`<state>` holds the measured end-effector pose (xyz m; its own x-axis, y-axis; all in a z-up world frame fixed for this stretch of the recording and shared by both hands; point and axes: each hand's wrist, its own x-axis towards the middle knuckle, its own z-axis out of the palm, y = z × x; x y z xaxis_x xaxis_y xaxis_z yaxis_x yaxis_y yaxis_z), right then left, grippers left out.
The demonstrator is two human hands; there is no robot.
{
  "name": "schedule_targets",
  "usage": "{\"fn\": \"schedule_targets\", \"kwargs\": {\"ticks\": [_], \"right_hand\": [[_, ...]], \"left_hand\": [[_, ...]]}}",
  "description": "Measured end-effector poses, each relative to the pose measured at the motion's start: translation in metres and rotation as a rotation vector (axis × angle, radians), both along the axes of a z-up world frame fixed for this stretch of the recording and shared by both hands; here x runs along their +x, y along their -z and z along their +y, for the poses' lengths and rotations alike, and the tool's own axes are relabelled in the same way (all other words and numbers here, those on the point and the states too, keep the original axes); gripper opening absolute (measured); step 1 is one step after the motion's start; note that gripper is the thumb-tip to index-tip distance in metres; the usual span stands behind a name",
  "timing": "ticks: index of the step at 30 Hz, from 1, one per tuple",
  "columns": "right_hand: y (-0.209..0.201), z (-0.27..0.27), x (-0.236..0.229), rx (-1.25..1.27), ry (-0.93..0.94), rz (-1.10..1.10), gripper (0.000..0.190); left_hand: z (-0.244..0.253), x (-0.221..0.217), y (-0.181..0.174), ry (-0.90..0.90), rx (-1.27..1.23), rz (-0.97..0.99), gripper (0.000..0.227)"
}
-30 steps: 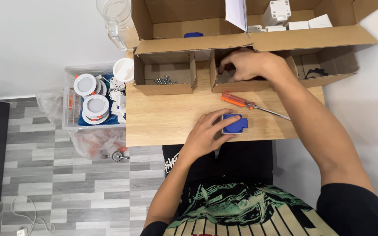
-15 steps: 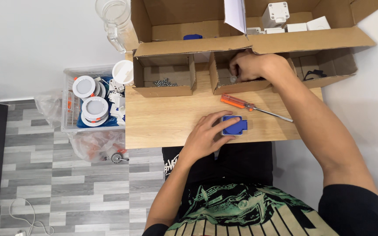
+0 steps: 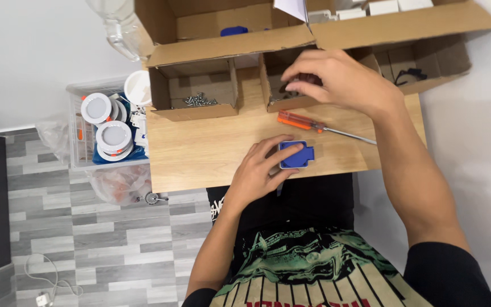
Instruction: The person assembles a small blue electrical component using a screwdriver and screws from a cardboard box. They tighten screws into the blue part, attach a white plastic housing, and handle additional small parts from the box.
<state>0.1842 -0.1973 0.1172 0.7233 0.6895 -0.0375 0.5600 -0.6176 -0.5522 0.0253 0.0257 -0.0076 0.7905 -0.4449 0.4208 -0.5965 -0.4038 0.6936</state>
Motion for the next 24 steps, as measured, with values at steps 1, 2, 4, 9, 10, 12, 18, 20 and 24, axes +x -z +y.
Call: {"fn": "schedule_targets", "kwargs": {"ticks": [1,2,4,9,10,12,18,20,24], "right_hand": [[0.006,-0.005,-0.005,0.129,-0.052,-0.146,0.018],[0.002,-0.008,-0.013,0.130,-0.044,-0.137,0.018],[-0.008,-0.013,-0.029,0.312,-0.044,-0.199,0.011],[0.014,-0.043,-0.058,0.511,-0.008,-0.247,0.005],[0.023,-0.051,-0.063,0.529,0.061,-0.270,0.004],[0.047,-0.061,-0.077,0.606,0.127,-0.205,0.010],[0.110,-0.075,-0.119,0.873,0.310,-0.052,0.028],[0.124,-0.070,-0.127,0.916,0.341,-0.049,0.027],[0.131,-0.052,-0.136,0.892,0.378,-0.032,0.026]], "left_hand": [[0.000,0.001,-0.002,0.004,-0.012,-0.012,0.053],[0.000,0.001,-0.004,0.012,-0.011,-0.004,0.053],[-0.001,0.002,-0.009,0.010,-0.024,0.021,0.049],[-0.002,0.000,-0.011,0.015,-0.091,0.061,0.049],[-0.003,0.001,-0.012,0.012,-0.116,0.073,0.048],[-0.007,0.002,-0.012,-0.032,-0.148,0.094,0.051],[-0.011,0.003,-0.007,-0.096,-0.224,0.136,0.055],[-0.011,0.004,-0.007,-0.097,-0.244,0.141,0.055],[-0.011,0.004,-0.008,-0.080,-0.317,0.157,0.054]]}}
